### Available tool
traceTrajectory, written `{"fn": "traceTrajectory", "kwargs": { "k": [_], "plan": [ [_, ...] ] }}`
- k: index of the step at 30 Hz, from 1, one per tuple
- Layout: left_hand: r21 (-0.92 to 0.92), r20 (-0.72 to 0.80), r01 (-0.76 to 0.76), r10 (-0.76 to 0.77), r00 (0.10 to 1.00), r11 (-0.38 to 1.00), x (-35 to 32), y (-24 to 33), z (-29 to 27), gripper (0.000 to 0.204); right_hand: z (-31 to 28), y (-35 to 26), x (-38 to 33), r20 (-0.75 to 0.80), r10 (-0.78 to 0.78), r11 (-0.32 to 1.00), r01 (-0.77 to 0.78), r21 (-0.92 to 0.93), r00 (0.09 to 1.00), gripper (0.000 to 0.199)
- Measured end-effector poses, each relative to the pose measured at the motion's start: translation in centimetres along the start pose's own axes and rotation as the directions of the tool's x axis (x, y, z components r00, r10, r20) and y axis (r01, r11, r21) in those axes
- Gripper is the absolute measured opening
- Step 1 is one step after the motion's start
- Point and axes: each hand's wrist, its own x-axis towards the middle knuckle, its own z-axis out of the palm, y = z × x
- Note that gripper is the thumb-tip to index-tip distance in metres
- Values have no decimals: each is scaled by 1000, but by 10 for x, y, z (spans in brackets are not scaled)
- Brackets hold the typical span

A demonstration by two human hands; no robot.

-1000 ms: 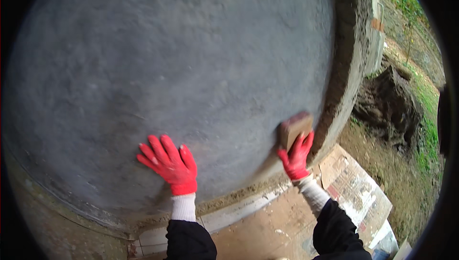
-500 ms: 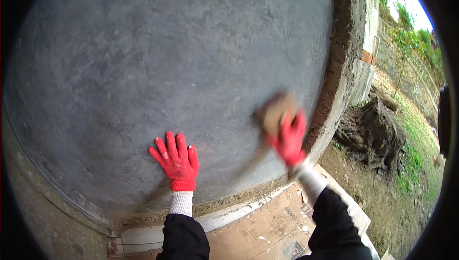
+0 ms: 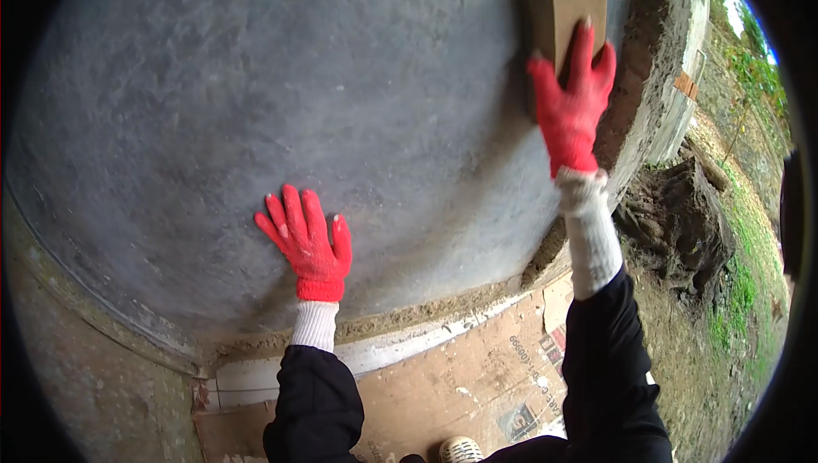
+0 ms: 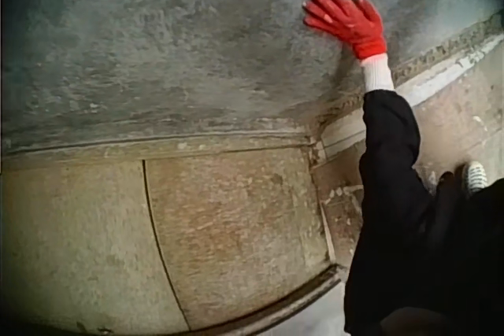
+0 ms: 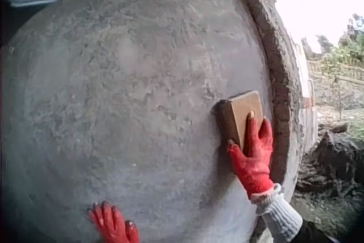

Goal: The person rubs a rectangular block against a concrete wall using their hands.

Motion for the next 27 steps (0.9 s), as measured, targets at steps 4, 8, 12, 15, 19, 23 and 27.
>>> {"fn": "traceTrajectory", "kwargs": {
  "k": [4,8,12,15,19,23,27],
  "plan": [
    [-70,-81,-12,6,997,997,17,-5,-15,59,-38,-7,-175,224,-293,956,291,42,929,74],
    [-121,-98,78,-90,991,990,25,-7,-34,62,-90,1,-323,529,-577,809,348,473,623,54],
    [-184,-121,132,-156,980,974,29,-4,-38,64,-68,21,-245,456,-417,897,275,347,786,70],
    [-170,-98,126,-144,985,977,29,-7,-43,65,-31,-9,-129,158,-117,978,87,188,980,84],
    [-292,-105,264,-305,946,919,47,11,-52,57,-19,-22,-97,58,-1,995,-5,103,998,80],
    [-443,-142,262,-355,924,858,64,25,-57,61,-50,-17,-240,387,-296,915,143,377,873,48],
    [-447,-166,243,-346,923,861,72,23,-70,61,-74,-10,-301,367,-754,636,469,613,545,38]
  ]
}}
